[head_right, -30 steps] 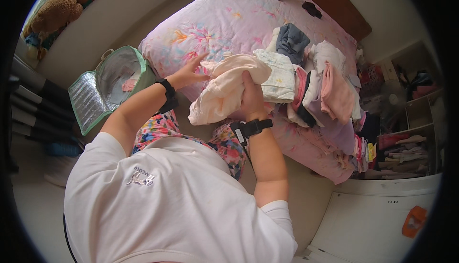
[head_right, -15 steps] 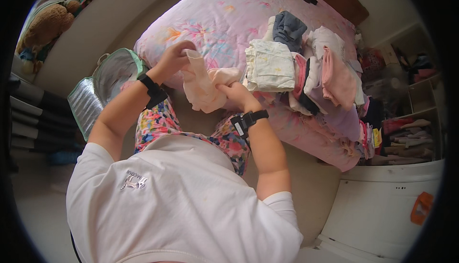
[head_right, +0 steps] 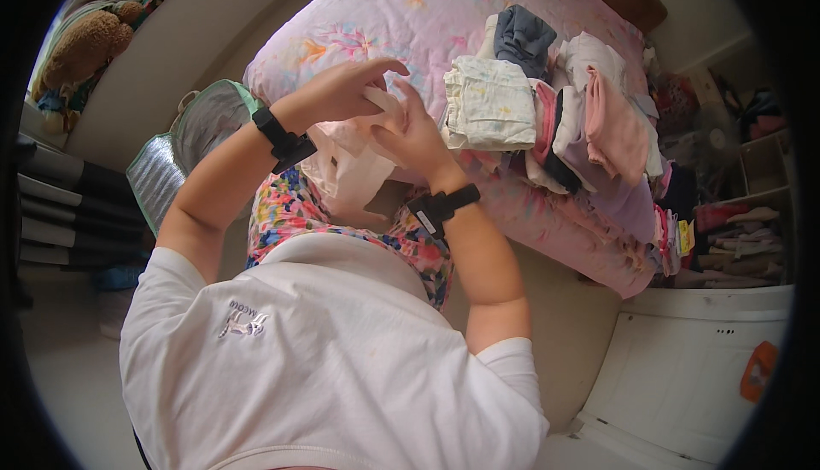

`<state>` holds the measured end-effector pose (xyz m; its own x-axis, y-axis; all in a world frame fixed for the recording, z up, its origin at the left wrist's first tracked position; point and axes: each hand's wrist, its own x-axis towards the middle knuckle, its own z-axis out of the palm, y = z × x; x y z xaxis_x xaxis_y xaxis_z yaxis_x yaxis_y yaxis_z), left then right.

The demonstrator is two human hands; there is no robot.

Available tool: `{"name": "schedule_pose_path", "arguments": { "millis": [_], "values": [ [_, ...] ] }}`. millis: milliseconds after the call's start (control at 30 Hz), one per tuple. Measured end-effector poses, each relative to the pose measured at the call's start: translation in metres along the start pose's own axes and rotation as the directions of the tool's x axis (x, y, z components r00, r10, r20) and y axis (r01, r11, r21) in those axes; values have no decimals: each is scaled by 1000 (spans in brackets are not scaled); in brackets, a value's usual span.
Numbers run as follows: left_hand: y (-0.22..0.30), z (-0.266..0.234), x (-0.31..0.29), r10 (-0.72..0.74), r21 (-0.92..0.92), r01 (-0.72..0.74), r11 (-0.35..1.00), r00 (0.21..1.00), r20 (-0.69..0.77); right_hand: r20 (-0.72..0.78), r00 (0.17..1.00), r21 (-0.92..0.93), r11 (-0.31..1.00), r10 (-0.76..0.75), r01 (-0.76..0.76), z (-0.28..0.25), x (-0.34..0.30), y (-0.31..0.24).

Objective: The person sits on the floor and folds various baby clothes, including a striped cardigan, checkered shorts, and a white shirt, placing each folded item on a bed.

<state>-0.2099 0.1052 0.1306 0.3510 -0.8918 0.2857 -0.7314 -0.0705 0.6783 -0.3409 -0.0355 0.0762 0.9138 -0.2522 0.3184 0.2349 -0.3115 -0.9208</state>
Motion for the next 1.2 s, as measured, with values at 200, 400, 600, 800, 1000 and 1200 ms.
{"name": "schedule_pose_path", "arguments": {
  "millis": [200, 400, 600, 800, 1000, 1200],
  "values": [
    [-30, 5, -5, 132, -389, -168, 906, 984, -116, -9, 974, 479, 856, 225, -193, -8, 8, 4],
    [-90, 20, -34, -237, -767, 157, 622, 971, 6, -21, 964, 657, 731, 266, -187, -43, 5, 0],
    [-85, 59, -38, -241, -738, 181, 650, 970, 26, -8, 972, 774, 617, 235, -143, -47, 13, 6],
    [-79, 41, -21, -312, -856, -5, 518, 930, -194, -22, 911, 867, 462, 411, -187, -48, 9, -1],
    [-54, 3, -24, -288, -725, 11, 688, 922, -260, 143, 795, 794, 411, 589, -447, -50, -5, 1],
    [-36, -6, -24, -205, -608, -15, 794, 934, -292, -355, 916, -28, 977, 188, -211, -32, -1, 29]
  ]
}}
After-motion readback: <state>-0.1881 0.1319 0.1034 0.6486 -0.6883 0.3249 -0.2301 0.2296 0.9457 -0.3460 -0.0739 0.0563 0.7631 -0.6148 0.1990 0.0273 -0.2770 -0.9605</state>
